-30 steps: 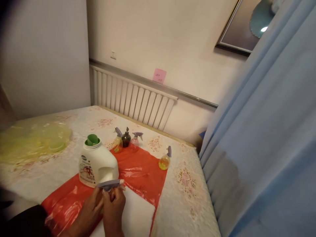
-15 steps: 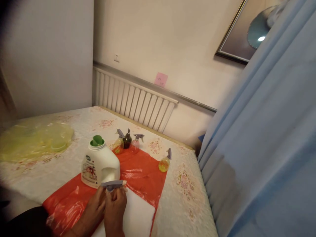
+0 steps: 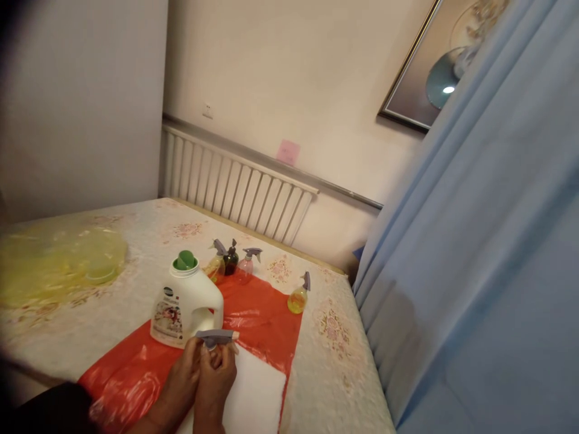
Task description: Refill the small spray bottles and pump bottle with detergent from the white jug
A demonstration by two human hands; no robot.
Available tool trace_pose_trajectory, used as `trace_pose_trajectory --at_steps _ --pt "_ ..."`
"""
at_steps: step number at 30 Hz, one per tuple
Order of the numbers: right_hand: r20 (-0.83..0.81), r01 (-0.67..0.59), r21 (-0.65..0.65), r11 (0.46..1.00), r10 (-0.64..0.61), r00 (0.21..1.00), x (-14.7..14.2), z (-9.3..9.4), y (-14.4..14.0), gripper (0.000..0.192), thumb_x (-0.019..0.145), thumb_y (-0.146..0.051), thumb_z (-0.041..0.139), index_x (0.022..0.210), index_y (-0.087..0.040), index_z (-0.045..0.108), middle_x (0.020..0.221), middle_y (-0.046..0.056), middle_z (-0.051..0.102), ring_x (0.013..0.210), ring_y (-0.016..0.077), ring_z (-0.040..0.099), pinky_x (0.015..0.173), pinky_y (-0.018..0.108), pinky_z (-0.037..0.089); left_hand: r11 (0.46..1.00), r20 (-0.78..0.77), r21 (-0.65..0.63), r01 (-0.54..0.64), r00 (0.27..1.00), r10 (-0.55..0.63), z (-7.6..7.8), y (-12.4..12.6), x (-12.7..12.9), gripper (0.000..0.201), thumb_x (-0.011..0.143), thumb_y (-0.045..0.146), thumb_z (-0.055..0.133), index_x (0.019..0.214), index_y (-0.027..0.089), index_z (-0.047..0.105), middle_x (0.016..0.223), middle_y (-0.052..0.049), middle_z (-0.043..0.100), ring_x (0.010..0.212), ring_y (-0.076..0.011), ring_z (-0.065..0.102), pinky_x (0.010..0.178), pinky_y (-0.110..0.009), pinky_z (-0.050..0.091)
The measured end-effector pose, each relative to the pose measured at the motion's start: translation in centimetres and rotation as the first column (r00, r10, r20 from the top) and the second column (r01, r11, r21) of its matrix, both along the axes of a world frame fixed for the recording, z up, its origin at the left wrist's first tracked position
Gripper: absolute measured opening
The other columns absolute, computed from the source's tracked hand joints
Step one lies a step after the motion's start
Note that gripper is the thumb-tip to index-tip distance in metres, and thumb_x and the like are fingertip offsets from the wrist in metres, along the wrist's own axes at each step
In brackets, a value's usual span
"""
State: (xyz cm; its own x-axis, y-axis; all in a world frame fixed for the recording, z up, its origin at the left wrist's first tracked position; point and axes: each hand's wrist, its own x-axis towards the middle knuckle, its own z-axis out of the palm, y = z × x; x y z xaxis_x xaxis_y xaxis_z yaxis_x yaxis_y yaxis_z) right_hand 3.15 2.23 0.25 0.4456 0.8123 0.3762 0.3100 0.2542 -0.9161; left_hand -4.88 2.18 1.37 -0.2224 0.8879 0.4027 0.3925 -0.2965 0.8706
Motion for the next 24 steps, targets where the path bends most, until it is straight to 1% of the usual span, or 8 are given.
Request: trace_pose_trajectory --at_steps 2,5,8,11,17,21,24 --pt "0.009 0.039 0.022 0.999 -0.039 0.999 -0.2 -0.1 0.0 0.021 0.081 -0.041 0.073 0.083 -0.02 0.073 0.078 0.005 0.074 0.068 0.0216 0.064 0.066 0.028 0.049 0.998 0.022 -0.024 0.059 0.998 -0.058 0.0 0.0 -0.1 0.023 0.084 0.045 0.051 0.092 0.025 0.058 0.083 -0.007 0.077 0.075 -0.0277 0.075 0.066 -0.038 0.062" --pt "0.038 0.049 0.012 0.999 -0.049 0.998 -0.3 0.0 -0.1 0.018 0.082 -0.038 0.072 0.084 -0.02 0.073 0.079 0.005 0.075 0.069 0.0219 0.065 0.066 0.028 0.049 0.996 0.038 -0.034 0.082 0.996 -0.081 -0.3 0.1 -0.2 0.022 0.084 0.042 0.05 0.095 0.025 0.057 0.087 -0.009 0.077 0.079 -0.0285 0.075 0.069 -0.039 0.061" --pt "0.063 0.023 0.012 1.0 -0.023 0.998 -0.1 0.2 -0.2 0.017 0.083 -0.036 0.07 0.088 -0.02 0.074 0.084 0.006 0.076 0.072 0.0224 0.067 0.067 0.028 0.05 0.994 0.047 -0.036 0.099 0.994 -0.098 -0.7 0.2 -0.3 0.024 0.083 0.041 0.052 0.099 0.025 0.057 0.093 -0.01 0.077 0.087 -0.0293 0.075 0.072 -0.039 0.062" --pt "0.07 -0.025 0.022 0.999 0.024 0.997 0.2 0.4 -0.4 0.017 0.086 -0.035 0.067 0.092 -0.02 0.075 0.09 0.007 0.077 0.079 0.0223 0.069 0.072 0.028 0.051 0.991 0.047 -0.024 0.134 0.99 -0.133 -0.9 0.3 -0.3 0.025 0.086 0.042 0.049 0.102 0.024 0.057 0.098 -0.011 0.077 0.091 -0.0291 0.075 0.076 -0.04 0.061" --pt "0.108 -0.062 0.046 0.997 0.057 0.992 0.5 0.7 -0.7 0.017 0.089 -0.032 0.064 0.095 -0.021 0.076 0.097 0.009 0.078 0.091 0.0246 0.071 0.082 0.031 0.052 0.989 0.064 -0.034 0.142 0.988 -0.139 -1.1 0.5 -0.3 0.031 0.089 0.044 0.047 0.107 0.022 0.059 0.103 -0.013 0.077 0.096 -0.0291 0.075 0.082 -0.042 0.061" --pt "0.129 -0.087 0.065 0.994 0.078 0.989 0.6 0.7 -1.1 0.019 0.091 -0.032 0.063 0.1 -0.021 0.076 0.102 0.01 0.077 0.095 0.0255 0.072 0.084 0.032 0.053 0.987 0.102 -0.023 0.16 0.982 -0.157 -1.2 0.6 -0.3 0.034 0.089 0.046 0.048 0.109 0.021 0.06 0.107 -0.013 0.077 0.1 -0.0299 0.074 0.085 -0.044 0.061" --pt "0.121 -0.122 0.04 0.992 0.116 0.986 0.8 0.9 -1.4 0.023 0.094 -0.035 0.059 0.105 -0.021 0.075 0.104 0.01 0.077 0.097 0.0256 0.071 0.085 0.033 0.053 0.984 0.104 -0.017 0.179 0.979 -0.176 -1.2 0.7 -0.4 0.035 0.089 0.047 0.049 0.109 0.021 0.06 0.106 -0.013 0.077 0.099 -0.0299 0.074 0.087 -0.044 0.06"
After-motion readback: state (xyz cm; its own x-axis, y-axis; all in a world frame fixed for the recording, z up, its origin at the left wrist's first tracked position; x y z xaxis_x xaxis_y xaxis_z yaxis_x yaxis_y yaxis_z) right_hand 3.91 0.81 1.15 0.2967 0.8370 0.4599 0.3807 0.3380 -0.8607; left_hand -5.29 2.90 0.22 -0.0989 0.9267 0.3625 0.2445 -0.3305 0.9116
